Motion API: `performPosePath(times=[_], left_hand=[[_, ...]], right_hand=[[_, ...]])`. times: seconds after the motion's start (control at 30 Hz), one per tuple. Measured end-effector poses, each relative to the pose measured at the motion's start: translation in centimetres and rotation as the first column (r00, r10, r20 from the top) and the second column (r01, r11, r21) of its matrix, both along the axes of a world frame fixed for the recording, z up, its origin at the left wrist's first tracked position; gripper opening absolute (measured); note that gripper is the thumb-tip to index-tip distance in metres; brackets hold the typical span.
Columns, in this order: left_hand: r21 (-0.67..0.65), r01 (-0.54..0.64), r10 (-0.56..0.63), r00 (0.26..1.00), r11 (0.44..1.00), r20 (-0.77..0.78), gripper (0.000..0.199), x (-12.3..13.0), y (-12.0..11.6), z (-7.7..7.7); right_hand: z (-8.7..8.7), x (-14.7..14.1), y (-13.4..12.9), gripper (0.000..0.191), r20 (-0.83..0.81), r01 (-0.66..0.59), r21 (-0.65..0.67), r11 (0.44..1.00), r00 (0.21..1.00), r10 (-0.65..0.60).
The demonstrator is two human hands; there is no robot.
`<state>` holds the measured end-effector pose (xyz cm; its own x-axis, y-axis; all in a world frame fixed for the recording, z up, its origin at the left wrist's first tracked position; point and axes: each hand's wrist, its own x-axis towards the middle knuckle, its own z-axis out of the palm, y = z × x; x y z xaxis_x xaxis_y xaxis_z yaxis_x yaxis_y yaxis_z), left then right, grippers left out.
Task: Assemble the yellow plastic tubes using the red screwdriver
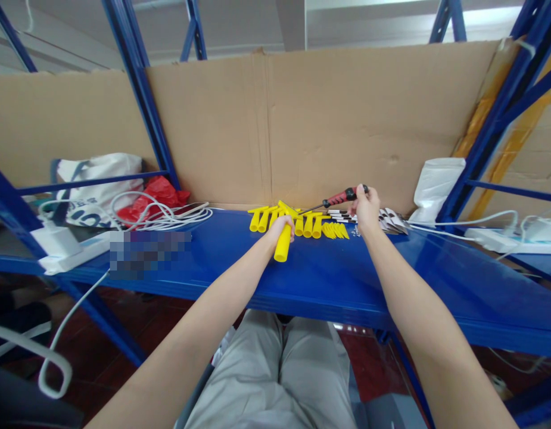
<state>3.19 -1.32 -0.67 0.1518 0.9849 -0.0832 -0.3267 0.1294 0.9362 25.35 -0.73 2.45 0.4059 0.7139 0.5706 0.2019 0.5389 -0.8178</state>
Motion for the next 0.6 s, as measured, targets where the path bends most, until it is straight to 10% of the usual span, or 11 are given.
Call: performPosePath(times=[0.6], left_hand=[[-0.035,0.034,-0.035,0.999,0.999,-0.007,0.017,-0.21,-0.53,0.36]], right_hand=[[-0.11,0.65,0.25,0.04,-0.024,-0.011,-0.019,1.0,1.0,0.011]])
